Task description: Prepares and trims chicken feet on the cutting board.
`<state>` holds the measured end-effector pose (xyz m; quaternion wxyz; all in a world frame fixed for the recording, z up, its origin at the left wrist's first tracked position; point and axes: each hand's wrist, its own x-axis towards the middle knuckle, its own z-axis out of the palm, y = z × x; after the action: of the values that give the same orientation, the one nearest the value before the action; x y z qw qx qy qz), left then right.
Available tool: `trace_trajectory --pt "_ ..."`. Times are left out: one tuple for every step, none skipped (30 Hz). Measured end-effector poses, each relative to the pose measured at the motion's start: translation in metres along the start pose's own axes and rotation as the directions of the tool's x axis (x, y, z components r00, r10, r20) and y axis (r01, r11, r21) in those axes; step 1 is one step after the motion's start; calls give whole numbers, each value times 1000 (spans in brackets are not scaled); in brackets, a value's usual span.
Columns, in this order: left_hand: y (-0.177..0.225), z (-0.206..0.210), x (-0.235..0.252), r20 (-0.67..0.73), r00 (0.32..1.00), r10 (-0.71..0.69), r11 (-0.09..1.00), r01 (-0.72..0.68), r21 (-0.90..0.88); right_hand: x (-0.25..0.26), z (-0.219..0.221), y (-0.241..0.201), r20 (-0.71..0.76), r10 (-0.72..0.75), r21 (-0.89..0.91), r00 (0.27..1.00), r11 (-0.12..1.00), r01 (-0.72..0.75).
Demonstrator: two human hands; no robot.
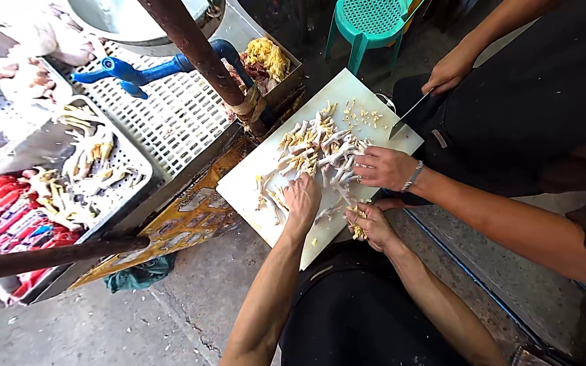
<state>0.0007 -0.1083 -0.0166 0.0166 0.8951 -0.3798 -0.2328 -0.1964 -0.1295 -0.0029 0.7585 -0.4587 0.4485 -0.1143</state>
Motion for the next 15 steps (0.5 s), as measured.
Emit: trace_trajectory --pt "-3 -4 -4 9 1000 4 1000 -4 -3 2 2 -1 13 -4 16 1000 1000 4" --pt "-7 -11 -9 38 999 7 1000 -6 -22 5 4 -2 29 -16 27 999 1000 16" --pt "-13 -20 -16 85 996 20 998 -15 -64 7 6 -4 49 -28 41 998 999 26" --pt "-21 -27 -25 142 988 54 991 -36 -128 8 9 -3 69 -33 62 997 998 29" --pt "-31 -33 -36 184 976 116 971 -73 -226 9 12 -4 93 -35 86 995 996 27" --pt "-42 -36 -46 202 958 203 925 -120 -360 11 15 -5 126 -39 112 991 993 25" --pt "-51 -36 -57 212 931 298 836 -148 -528 12 17 -5 170 -54 142 984 989 29" --pt "-57 -35 -68 237 893 382 702 -114 -703 14 20 -4 224 -86 170 971 984 48" --pt "-60 -32 -78 279 845 457 538 -12 -843 15 23 -1 274 -137 201 952 976 83" --pt "-62 -28 -86 319 797 513 379 123 -917 15 25 1 313 -196 225 929 966 128" --pt "-63 -23 -91 359 761 541 263 253 -931 15 27 1 332 -253 217 909 958 188" --pt "-64 -18 -94 395 739 546 195 347 -917 14 28 -1 336 -311 162 889 949 271" --pt "-65 -14 -96 422 730 537 164 400 -902 13 29 -2 338 -370 56 865 926 374" --pt "-67 -10 -98 441 732 519 166 420 -892 13 29 -2 335 -435 -90 836 868 488" --pt "-68 -5 -101 455 738 498 198 414 -889 11 29 0 335 -487 -240 807 784 573"
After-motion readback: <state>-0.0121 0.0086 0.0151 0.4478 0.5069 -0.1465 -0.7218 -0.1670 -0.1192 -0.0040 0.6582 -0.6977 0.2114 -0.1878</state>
